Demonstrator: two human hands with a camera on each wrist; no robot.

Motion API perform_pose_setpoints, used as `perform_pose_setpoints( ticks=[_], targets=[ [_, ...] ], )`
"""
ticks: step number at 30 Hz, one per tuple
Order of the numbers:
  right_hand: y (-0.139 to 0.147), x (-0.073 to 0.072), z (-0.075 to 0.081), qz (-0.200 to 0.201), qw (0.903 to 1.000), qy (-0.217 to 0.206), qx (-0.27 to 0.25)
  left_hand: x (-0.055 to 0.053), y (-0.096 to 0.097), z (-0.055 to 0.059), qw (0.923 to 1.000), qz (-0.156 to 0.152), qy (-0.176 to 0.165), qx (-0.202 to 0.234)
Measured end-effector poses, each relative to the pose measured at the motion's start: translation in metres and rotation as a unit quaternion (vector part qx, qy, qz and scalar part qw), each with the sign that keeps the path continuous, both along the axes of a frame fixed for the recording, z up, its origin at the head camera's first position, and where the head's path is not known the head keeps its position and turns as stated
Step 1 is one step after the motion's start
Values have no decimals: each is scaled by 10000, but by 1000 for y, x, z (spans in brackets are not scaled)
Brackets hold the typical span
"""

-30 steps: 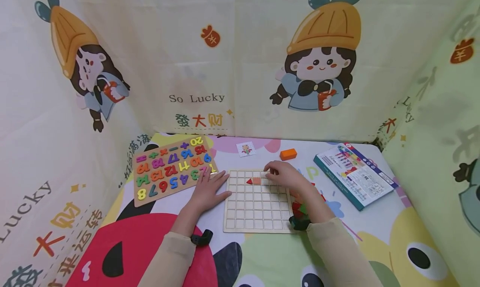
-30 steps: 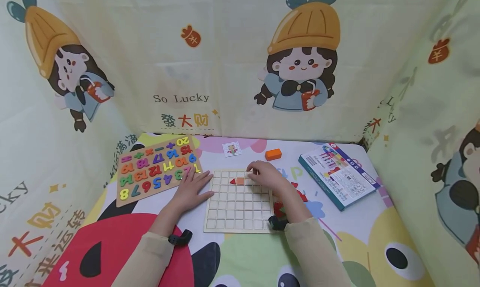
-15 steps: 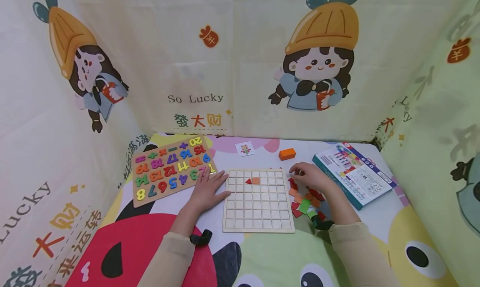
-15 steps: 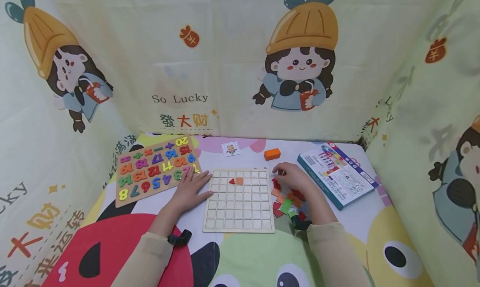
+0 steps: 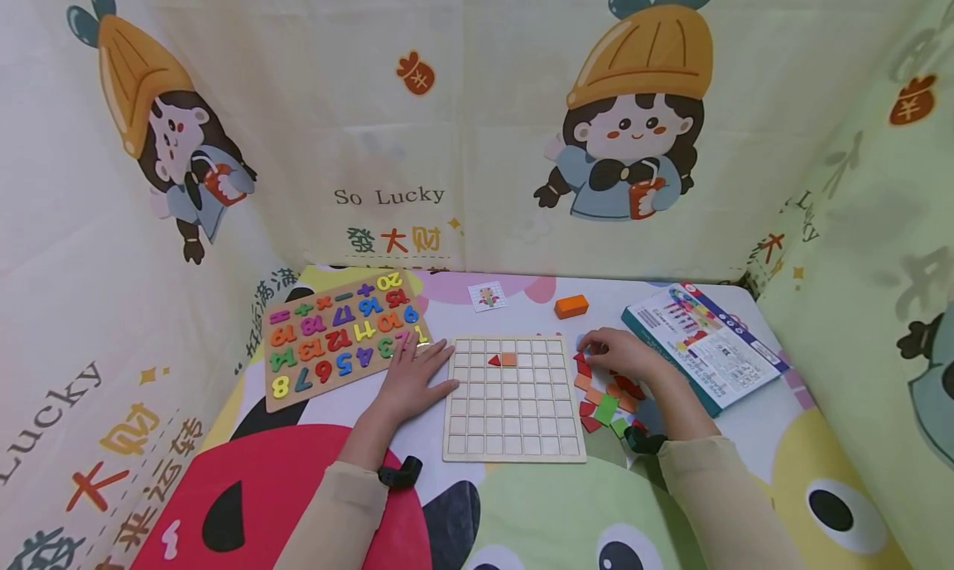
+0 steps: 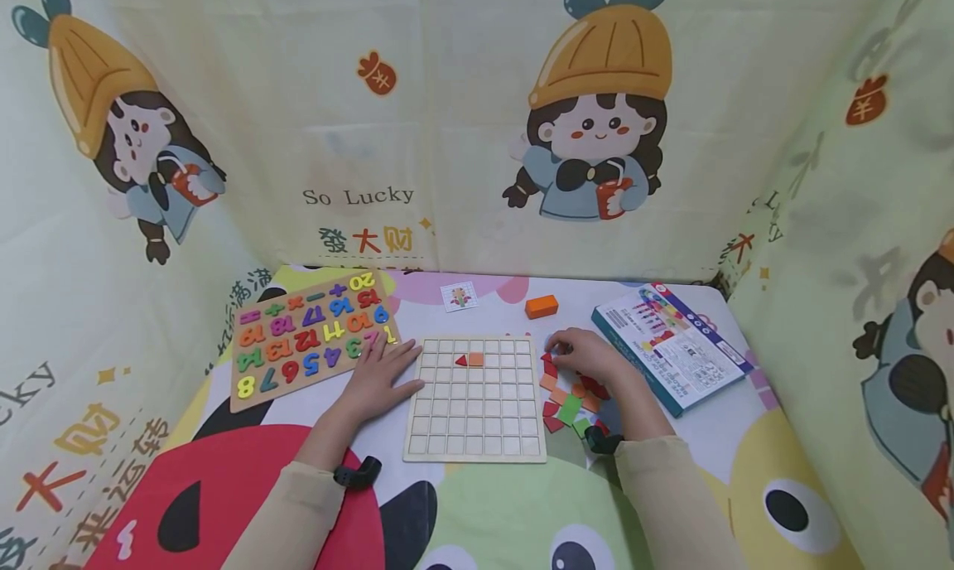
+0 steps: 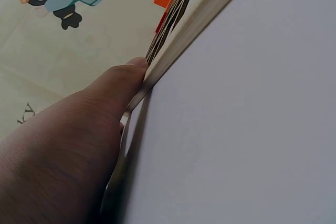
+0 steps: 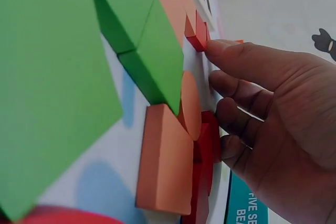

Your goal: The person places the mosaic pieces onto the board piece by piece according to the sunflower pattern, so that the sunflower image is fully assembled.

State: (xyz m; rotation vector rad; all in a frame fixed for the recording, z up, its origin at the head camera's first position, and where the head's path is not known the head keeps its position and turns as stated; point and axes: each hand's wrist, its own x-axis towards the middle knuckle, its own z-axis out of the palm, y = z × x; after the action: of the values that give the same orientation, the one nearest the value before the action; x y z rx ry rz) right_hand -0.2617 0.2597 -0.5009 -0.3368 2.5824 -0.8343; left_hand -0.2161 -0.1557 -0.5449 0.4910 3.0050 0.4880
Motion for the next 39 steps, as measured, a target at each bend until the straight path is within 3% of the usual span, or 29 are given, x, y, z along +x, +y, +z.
perform_pose_setpoints(
  ticks=[17, 27, 32, 39],
  targets=[
    [0, -4, -4, 107, 9996, 198, 157, -1, -1, 0, 10000, -28, 26, 31],
    [1, -6, -7, -79, 9998, 117, 171, -3, -1, -3, 9999, -35, 45, -92],
    [1, -4, -4, -164, 9997, 79, 151, -3, -1, -4, 9999, -30, 37, -96],
    [-8, 1, 5, -157, 9991, 371, 138, -3, -1, -4, 10000, -24, 48, -52]
  ],
)
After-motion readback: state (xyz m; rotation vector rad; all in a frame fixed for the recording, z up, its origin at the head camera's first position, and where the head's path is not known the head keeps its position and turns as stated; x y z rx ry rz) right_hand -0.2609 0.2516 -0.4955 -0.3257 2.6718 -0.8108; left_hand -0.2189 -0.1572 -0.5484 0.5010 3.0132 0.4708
